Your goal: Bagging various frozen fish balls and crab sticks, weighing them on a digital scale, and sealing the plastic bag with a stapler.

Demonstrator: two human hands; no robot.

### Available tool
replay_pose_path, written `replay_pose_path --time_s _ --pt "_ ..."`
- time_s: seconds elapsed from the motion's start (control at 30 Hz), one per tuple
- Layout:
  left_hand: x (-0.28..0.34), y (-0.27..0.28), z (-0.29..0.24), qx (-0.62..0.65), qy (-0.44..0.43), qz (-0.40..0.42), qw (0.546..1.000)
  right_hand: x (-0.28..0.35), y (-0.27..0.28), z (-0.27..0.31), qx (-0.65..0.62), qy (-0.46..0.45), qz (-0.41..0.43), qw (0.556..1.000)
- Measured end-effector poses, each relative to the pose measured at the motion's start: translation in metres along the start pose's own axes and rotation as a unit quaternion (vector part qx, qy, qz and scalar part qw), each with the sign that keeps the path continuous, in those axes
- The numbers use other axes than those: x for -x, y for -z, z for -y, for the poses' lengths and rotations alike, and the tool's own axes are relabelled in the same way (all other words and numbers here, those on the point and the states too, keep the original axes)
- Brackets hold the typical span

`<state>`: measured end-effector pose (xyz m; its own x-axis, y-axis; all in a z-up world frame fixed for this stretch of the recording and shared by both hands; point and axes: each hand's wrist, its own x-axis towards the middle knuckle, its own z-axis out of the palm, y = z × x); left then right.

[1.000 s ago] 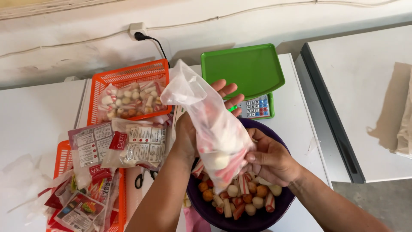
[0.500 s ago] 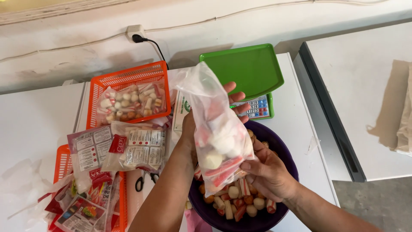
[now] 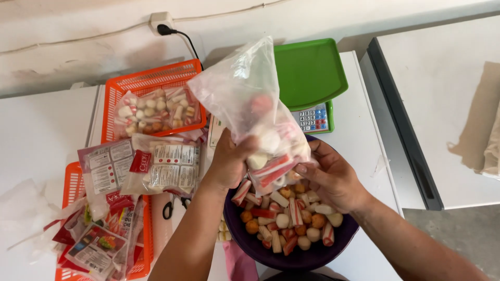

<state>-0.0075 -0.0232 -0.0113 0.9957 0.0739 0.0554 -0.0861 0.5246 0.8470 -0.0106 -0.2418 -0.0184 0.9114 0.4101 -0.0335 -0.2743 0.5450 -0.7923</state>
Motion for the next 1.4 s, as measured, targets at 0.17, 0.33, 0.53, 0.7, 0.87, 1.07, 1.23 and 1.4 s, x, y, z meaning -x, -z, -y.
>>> replay_pose_path --time_s 0.17,0.33,0.53,0.7,0.87,1.07,1.23,1.4 --pt "0.006 0.001 -0.009 -0.026 -0.04 -0.018 0.999 0.003 -0.003 0.021 0.092 -0.048 0.028 0.994" --pt "0.008 0.018 -0.012 0.03 -0.026 -0.083 0.996 0.001 0.033 0.032 0.237 -0.1 -0.014 0.966" --pt "-0.008 0.055 0.003 0.058 0.04 -0.062 0.996 0.014 0.065 0.005 0.415 -0.027 -0.042 0.909" --pt "-0.02 0.045 0.025 0.066 0.098 -0.091 0.989 0.009 0.067 -0.008 0.301 -0.184 0.014 0.936" --pt "-0.036 0.023 0.024 0.102 0.138 -0.054 0.984 -0.007 0.072 -0.027 0.082 -0.141 0.076 0.984" --pt "-0.038 0.02 0.032 0.137 0.194 -0.008 0.971 -0.008 0.071 -0.036 -0.029 -0.081 0.155 0.984" --pt "-0.036 0.025 0.039 0.149 0.195 0.023 0.969 -0.005 0.076 -0.036 -0.013 -0.075 0.114 0.991" --pt "-0.032 0.016 0.028 0.16 0.165 0.064 0.971 -0.001 0.079 -0.041 -0.055 -0.064 0.106 0.991"
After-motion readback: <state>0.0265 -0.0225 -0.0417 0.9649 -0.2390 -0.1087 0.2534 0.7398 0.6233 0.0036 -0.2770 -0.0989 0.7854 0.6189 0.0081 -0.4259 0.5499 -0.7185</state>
